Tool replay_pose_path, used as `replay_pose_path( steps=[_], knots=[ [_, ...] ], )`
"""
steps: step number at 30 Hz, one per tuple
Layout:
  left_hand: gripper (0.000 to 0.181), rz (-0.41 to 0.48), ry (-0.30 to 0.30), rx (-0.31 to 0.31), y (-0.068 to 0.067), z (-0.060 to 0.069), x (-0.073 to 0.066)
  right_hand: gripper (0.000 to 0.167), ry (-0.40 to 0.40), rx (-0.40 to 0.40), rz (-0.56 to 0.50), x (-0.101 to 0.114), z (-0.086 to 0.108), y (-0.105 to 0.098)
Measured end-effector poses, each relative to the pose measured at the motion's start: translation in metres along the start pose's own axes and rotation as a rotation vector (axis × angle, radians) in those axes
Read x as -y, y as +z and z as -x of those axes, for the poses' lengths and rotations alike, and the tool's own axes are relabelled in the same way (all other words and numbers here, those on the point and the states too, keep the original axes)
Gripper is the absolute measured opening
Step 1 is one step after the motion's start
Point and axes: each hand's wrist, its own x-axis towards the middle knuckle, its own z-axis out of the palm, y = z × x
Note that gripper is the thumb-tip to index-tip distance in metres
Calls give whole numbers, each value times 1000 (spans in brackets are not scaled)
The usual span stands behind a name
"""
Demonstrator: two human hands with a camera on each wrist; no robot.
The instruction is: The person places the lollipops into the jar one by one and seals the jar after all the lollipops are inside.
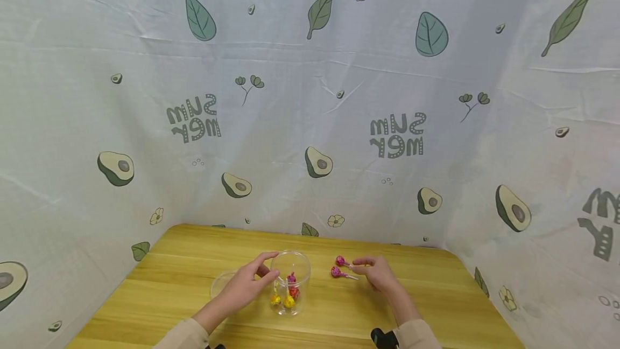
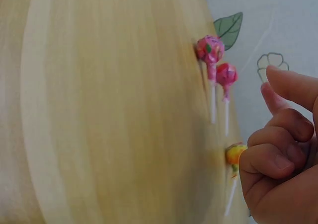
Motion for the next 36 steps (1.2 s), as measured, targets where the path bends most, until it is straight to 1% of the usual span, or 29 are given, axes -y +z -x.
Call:
replay_pose_path(
  steps=[7,12,18,23,29,36],
  knots=[
    [63,-5,4,0,1,1,-2,43,42,-11,-90,-15,1,-1],
    [63,-11,2,-4,1,1,-3,41,41,-14,-124,-19,1,-1],
    [62,-6,-9,-4,2,2,-3,39,65,-24,-153,-23,1,0],
    [62,-9,-6,-2,3,3,-4,40,79,-21,-145,-28,2,2],
    [62,-6,-12,-4,2,5,-6,38,91,-26,-124,-31,2,5],
    [61,-12,-20,-7,3,6,-4,30,96,-69,-84,-34,0,10]
  ],
)
